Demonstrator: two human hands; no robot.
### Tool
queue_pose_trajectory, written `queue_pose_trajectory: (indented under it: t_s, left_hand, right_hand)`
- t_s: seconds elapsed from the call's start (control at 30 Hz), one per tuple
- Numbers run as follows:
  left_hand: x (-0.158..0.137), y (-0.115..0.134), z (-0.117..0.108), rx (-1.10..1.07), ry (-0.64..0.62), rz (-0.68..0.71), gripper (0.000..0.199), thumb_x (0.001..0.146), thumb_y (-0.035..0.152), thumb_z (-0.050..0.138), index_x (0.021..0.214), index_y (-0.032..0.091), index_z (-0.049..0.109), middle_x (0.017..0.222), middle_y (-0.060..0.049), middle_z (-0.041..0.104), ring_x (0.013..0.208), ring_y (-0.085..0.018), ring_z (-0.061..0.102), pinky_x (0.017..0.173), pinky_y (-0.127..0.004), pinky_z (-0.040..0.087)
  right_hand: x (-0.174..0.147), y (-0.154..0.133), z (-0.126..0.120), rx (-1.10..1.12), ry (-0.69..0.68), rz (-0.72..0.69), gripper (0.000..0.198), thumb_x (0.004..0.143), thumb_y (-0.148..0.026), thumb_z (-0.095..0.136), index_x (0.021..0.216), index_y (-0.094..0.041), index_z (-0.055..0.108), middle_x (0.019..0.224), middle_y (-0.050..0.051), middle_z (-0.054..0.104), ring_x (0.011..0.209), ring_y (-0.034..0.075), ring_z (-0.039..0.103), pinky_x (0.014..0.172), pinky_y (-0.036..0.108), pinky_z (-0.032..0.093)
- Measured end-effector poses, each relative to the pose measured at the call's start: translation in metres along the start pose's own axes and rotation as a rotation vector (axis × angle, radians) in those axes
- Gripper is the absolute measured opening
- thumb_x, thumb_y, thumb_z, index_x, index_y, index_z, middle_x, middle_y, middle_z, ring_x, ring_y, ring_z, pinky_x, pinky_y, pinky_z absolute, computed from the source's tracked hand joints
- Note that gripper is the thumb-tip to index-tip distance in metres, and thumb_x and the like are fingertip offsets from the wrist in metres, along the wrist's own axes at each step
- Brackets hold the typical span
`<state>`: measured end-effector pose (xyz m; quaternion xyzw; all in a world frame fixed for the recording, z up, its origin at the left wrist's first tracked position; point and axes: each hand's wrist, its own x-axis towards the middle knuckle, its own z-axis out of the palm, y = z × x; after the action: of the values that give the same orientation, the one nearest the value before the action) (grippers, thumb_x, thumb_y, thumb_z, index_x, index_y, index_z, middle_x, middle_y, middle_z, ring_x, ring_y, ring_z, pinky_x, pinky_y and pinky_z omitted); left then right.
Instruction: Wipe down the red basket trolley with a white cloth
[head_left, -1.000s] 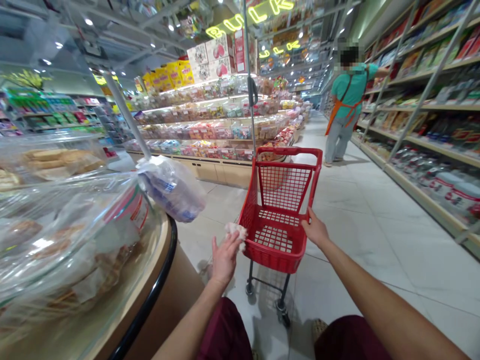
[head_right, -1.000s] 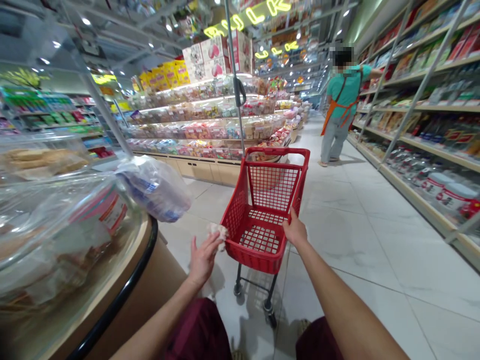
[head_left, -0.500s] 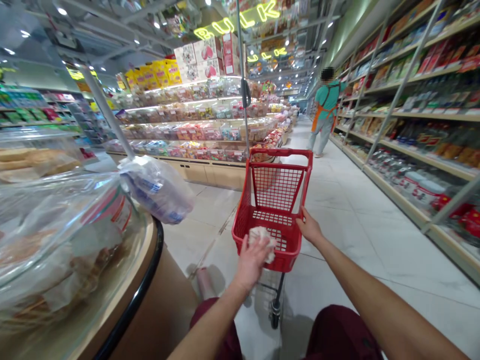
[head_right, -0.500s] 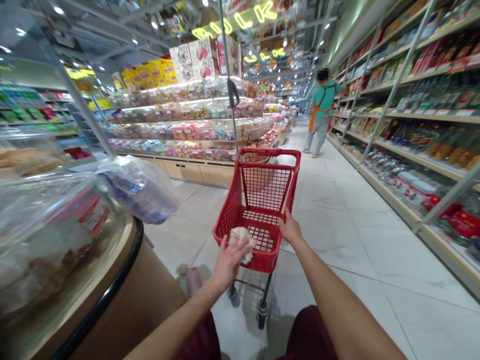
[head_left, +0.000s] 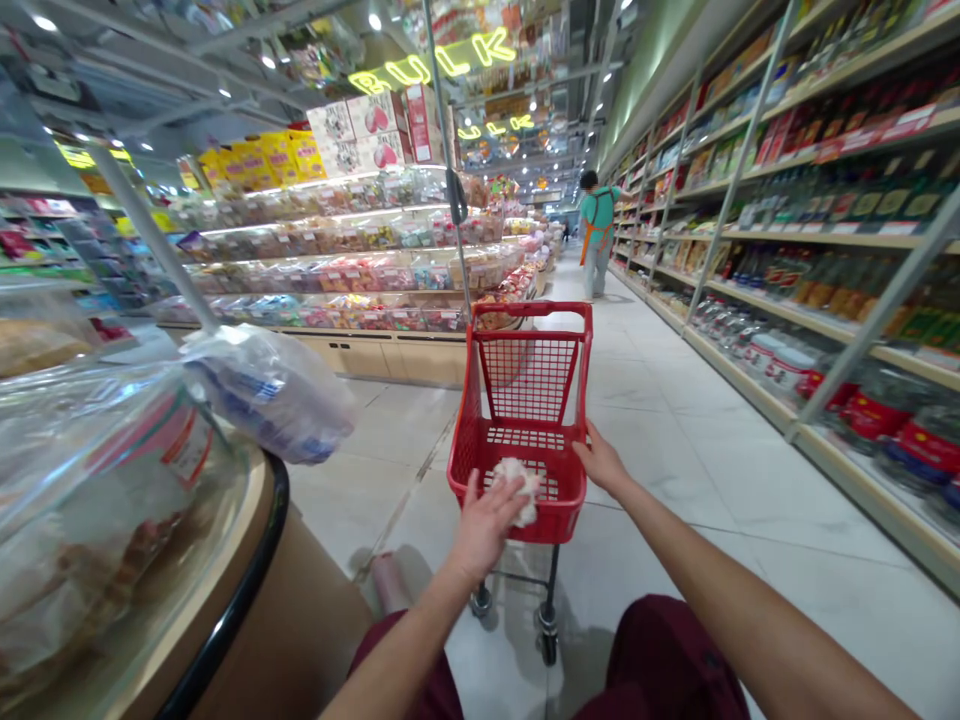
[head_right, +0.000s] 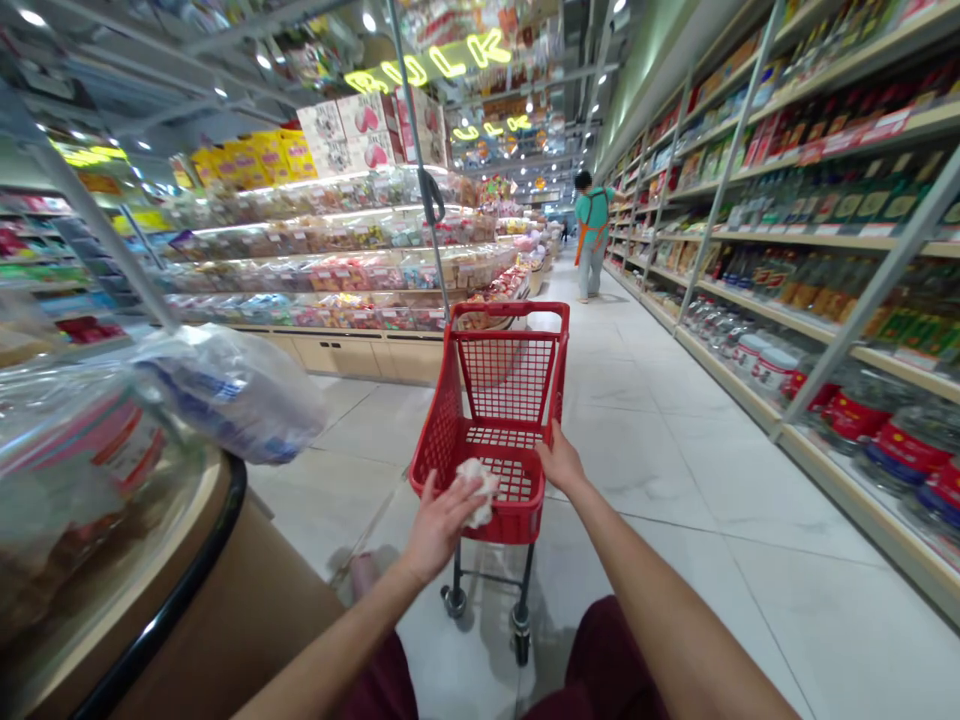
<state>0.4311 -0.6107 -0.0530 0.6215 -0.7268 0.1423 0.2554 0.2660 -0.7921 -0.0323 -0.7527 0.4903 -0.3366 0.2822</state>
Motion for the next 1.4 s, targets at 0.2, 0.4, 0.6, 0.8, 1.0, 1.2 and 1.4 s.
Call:
queue_pose_trajectory:
  t_s: [0.2, 0.4, 0.6, 0.8, 1.0, 1.2, 1.4]
  left_hand:
    - [-0.006, -0.004, 0.004, 0.047, 0.071, -0.116, 0.035, 0.081, 0.013, 0.038, 0.108, 0.026, 0.055, 0.119, -0.005, 0.055, 0.111, -0.020, 0.049, 0.105, -0.054, 0.005]
    - [-0.012, -0.009, 0.001, 0.037, 0.035, -0.066, 0.039, 0.081, 0.011, 0.038, 0.109, 0.031, 0.055, 0.121, -0.002, 0.053, 0.116, -0.019, 0.045, 0.106, -0.052, 0.004]
    - [-0.014, -0.014, 0.004, 0.036, 0.058, -0.163, 0.043, 0.077, 0.008, 0.039, 0.112, 0.027, 0.053, 0.125, -0.006, 0.049, 0.118, -0.020, 0.042, 0.105, -0.049, 0.017]
    - [0.002, 0.001, 0.005, -0.108, 0.176, -0.336, 0.040, 0.074, 0.008, 0.042, 0.105, 0.028, 0.057, 0.123, -0.007, 0.051, 0.113, -0.021, 0.047, 0.102, -0.055, 0.015]
    - [0.014, 0.041, 0.001, -0.581, 0.319, -0.402, 0.042, 0.080, 0.016, 0.036, 0.121, 0.019, 0.044, 0.119, -0.007, 0.055, 0.107, -0.016, 0.052, 0.091, -0.033, 0.042]
    - [0.003, 0.041, -0.010, -0.374, 0.019, -0.104, 0.049, 0.078, 0.017, 0.038, 0.127, 0.020, 0.036, 0.130, -0.009, 0.044, 0.124, -0.021, 0.033, 0.104, -0.049, 0.020]
    - [0.012, 0.001, -0.027, -0.139, -0.035, -0.199, 0.048, 0.078, 0.017, 0.039, 0.126, 0.018, 0.036, 0.132, -0.011, 0.040, 0.127, -0.022, 0.027, 0.104, -0.051, 0.017]
  right_hand:
    - [-0.018, -0.003, 0.005, 0.021, 0.009, 0.073, 0.041, 0.076, -0.021, 0.037, 0.115, -0.017, 0.048, 0.098, 0.008, 0.064, 0.086, 0.020, 0.060, 0.074, 0.028, 0.045]
    - [-0.024, 0.006, 0.001, 0.047, 0.011, 0.057, 0.040, 0.077, -0.028, 0.041, 0.116, -0.021, 0.048, 0.101, 0.004, 0.063, 0.088, 0.018, 0.060, 0.076, 0.027, 0.045]
    - [-0.025, 0.010, -0.001, 0.067, 0.045, 0.044, 0.036, 0.080, -0.028, 0.036, 0.110, -0.021, 0.053, 0.093, 0.004, 0.066, 0.083, 0.018, 0.061, 0.073, 0.029, 0.046]
    - [-0.054, -0.015, -0.016, 0.134, 0.204, -0.145, 0.043, 0.078, -0.026, 0.041, 0.117, -0.013, 0.049, 0.122, 0.012, 0.050, 0.116, 0.022, 0.042, 0.098, 0.039, 0.032]
    - [-0.118, -0.076, 0.032, 0.769, -0.036, -0.142, 0.048, 0.078, -0.037, 0.049, 0.123, -0.020, 0.044, 0.118, 0.006, 0.055, 0.109, 0.019, 0.050, 0.096, 0.035, 0.036]
    - [-0.123, -0.088, 0.043, 0.884, -0.104, -0.128, 0.054, 0.074, -0.033, 0.053, 0.125, -0.018, 0.041, 0.117, 0.007, 0.055, 0.105, 0.020, 0.052, 0.093, 0.035, 0.039]
    - [-0.110, -0.057, 0.021, 0.275, 0.228, -0.369, 0.045, 0.075, -0.013, 0.042, 0.119, -0.018, 0.049, 0.127, 0.010, 0.046, 0.118, 0.020, 0.041, 0.100, 0.039, 0.032]
